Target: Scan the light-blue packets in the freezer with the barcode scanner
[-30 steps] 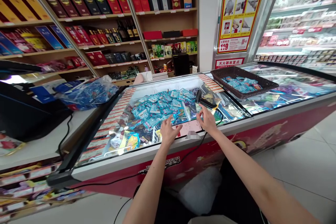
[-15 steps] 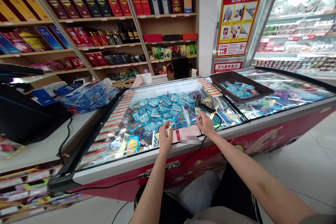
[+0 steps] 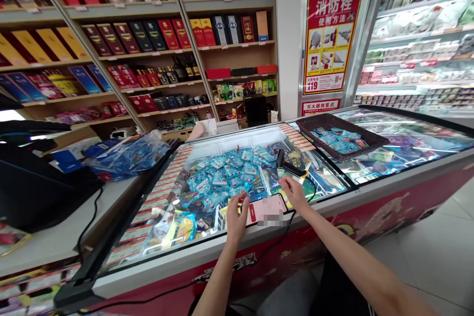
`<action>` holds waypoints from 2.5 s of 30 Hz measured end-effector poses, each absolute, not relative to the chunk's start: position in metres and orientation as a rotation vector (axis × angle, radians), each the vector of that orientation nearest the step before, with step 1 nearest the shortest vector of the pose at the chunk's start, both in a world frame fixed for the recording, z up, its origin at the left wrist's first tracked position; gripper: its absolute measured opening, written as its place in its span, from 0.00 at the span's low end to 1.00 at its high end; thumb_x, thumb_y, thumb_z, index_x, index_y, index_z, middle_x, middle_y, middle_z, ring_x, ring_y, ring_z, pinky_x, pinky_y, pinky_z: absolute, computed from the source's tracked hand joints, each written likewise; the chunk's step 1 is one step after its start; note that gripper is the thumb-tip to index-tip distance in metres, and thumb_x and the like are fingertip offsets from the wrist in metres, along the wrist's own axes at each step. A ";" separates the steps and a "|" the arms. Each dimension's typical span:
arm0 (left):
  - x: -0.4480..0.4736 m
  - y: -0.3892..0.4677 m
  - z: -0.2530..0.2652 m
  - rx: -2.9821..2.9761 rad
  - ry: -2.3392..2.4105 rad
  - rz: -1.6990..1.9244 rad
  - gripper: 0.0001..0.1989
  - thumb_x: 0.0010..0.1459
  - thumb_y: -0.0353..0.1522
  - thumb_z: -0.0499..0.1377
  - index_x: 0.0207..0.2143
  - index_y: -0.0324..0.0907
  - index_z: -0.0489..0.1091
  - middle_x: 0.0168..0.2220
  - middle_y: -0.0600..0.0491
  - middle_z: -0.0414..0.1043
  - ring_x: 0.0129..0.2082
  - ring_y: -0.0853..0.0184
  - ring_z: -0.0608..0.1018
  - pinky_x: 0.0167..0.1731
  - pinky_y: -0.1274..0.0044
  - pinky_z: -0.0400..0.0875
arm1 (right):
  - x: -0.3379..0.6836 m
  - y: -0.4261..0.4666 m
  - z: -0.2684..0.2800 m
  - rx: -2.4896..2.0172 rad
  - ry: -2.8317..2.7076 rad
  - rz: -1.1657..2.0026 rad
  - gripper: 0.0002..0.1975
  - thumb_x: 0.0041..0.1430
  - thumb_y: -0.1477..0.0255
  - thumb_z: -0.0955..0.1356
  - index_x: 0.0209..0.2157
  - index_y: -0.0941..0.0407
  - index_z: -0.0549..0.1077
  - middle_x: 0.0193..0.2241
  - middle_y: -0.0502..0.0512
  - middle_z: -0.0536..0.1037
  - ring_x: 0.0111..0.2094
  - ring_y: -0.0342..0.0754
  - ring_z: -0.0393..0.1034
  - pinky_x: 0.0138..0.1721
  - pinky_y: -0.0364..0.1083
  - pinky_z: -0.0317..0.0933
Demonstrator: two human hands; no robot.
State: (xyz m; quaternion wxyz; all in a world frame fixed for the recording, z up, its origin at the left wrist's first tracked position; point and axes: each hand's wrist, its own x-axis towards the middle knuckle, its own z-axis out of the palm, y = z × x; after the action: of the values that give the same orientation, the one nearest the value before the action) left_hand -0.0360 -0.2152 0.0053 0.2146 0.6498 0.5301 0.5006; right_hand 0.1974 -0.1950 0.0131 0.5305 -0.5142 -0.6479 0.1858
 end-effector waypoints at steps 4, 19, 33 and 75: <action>-0.032 -0.202 0.039 1.588 1.351 1.192 0.34 0.58 0.56 0.37 0.18 0.42 0.66 0.15 0.53 0.61 0.18 0.71 0.64 0.21 0.76 0.57 | 0.196 -0.183 0.050 -1.151 -1.619 0.915 0.39 0.58 0.44 0.43 0.15 0.56 0.63 0.14 0.50 0.62 0.19 0.40 0.56 0.23 0.43 0.50; -0.009 -0.147 0.093 1.545 0.922 0.666 0.39 0.46 0.62 0.21 0.08 0.45 0.48 0.09 0.55 0.43 0.12 0.74 0.48 0.18 0.75 0.39 | 0.196 -0.145 0.082 -0.734 -1.473 2.047 0.41 0.45 0.38 0.34 0.14 0.54 0.54 0.09 0.43 0.46 0.12 0.36 0.35 0.13 0.39 0.32; -0.006 -0.151 0.088 1.589 0.916 0.657 0.39 0.48 0.63 0.24 0.08 0.45 0.52 0.09 0.55 0.46 0.12 0.74 0.50 0.18 0.75 0.42 | 0.228 -0.126 0.058 -1.683 -1.645 0.402 0.40 0.58 0.43 0.45 0.25 0.57 0.72 0.25 0.61 0.73 0.31 0.51 0.67 0.35 0.49 0.58; -0.057 -0.080 0.094 2.167 1.830 1.105 0.21 0.49 0.49 0.59 0.41 0.47 0.71 0.30 0.51 0.75 0.31 0.59 0.76 0.25 0.76 0.60 | 0.194 -0.043 0.008 -1.815 -1.619 0.106 0.23 0.63 0.58 0.58 0.49 0.60 0.70 0.42 0.69 0.74 0.46 0.58 0.68 0.45 0.52 0.60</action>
State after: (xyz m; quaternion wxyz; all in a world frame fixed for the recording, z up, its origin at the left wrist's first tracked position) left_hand -0.0572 -0.0803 0.0940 0.0490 0.7110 0.6006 0.3625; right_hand 0.1937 -0.0427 0.0078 0.3462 -0.6994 -0.6240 0.0407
